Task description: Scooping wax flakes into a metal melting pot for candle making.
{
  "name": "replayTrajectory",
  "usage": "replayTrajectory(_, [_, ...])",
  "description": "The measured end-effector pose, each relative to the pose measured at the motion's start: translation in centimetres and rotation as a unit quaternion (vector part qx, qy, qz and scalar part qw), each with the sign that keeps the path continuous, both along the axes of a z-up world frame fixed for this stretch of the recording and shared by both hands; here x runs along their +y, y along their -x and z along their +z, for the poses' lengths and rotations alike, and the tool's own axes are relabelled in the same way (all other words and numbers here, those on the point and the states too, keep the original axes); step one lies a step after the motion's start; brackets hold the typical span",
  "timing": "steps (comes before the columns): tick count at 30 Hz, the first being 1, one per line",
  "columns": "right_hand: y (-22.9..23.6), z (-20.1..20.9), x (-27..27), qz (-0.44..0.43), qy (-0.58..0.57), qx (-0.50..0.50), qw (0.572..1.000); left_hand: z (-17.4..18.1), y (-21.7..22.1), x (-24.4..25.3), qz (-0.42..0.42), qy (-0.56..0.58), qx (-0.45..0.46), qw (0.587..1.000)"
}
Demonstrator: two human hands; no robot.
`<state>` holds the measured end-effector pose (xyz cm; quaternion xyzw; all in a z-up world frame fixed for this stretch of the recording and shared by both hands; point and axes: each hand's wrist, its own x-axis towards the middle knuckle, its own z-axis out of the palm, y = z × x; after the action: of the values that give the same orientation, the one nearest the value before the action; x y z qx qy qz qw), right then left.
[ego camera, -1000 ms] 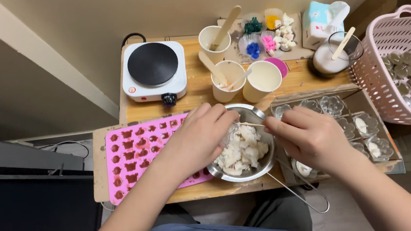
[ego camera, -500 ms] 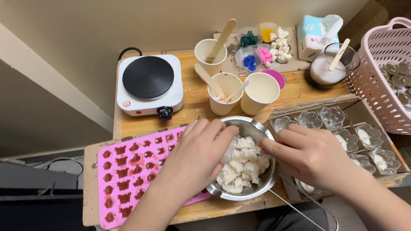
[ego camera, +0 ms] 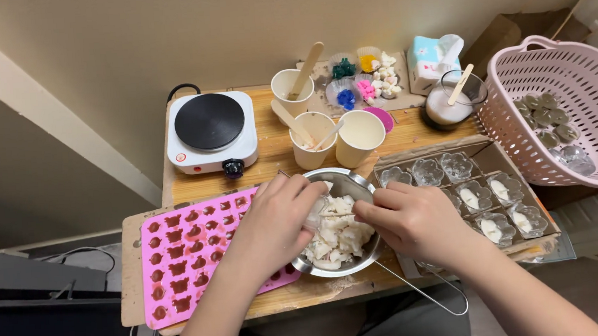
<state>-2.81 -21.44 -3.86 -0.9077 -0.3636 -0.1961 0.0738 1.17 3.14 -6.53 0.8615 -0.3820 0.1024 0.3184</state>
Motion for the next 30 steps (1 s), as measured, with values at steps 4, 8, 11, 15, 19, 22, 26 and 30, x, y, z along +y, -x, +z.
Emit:
replayTrajectory(4, [0.1,0.1,0.8,-0.018,-0.019,-0.015,1.0,-0.3,0.1,-0.1,0.014,0.001,-0.009,1.0])
replayTrajectory(8, [-0.2,-0.2,1.4,-0.044,-0.023,-0.014,0.999,-0.1,-0.1,-0.2,0.026,0.003,-0.012,1.0])
replayTrajectory(11, [-0.1,0.1,1.2,-0.054,-0.055,0.02,0.997,-0.1,-0.7,0.4,0.04,0.017,-0.046,0.998])
replayTrajectory(15, [0.9,0.2,0.6,-0.062,-0.158,0.044,0.985,-0.6,-1.1,1.3,0.024,0.081,-0.05,0.995])
replayTrajectory(19, [1.5,-0.6,0.2,-0.171,-0.231,0.189,0.939,-1.6,-1.5,1.9,0.013,0.139,0.028,0.99])
replayTrajectory(22, [1.9,-0.6,0.4,-0.21,-0.272,0.25,0.905,-1.7,-1.1,2.0,0.036,0.147,0.07,0.986])
replayTrajectory(26, [2.4,-1.4,0.3,-0.247,-0.279,0.294,0.88,-2.2,-0.5,1.9,0.048,0.208,0.09,0.973])
replayTrajectory(30, [2.4,-1.6,0.3,-0.22,-0.28,0.327,0.875,-1.5,0.2,1.6,0.083,0.219,0.168,0.957])
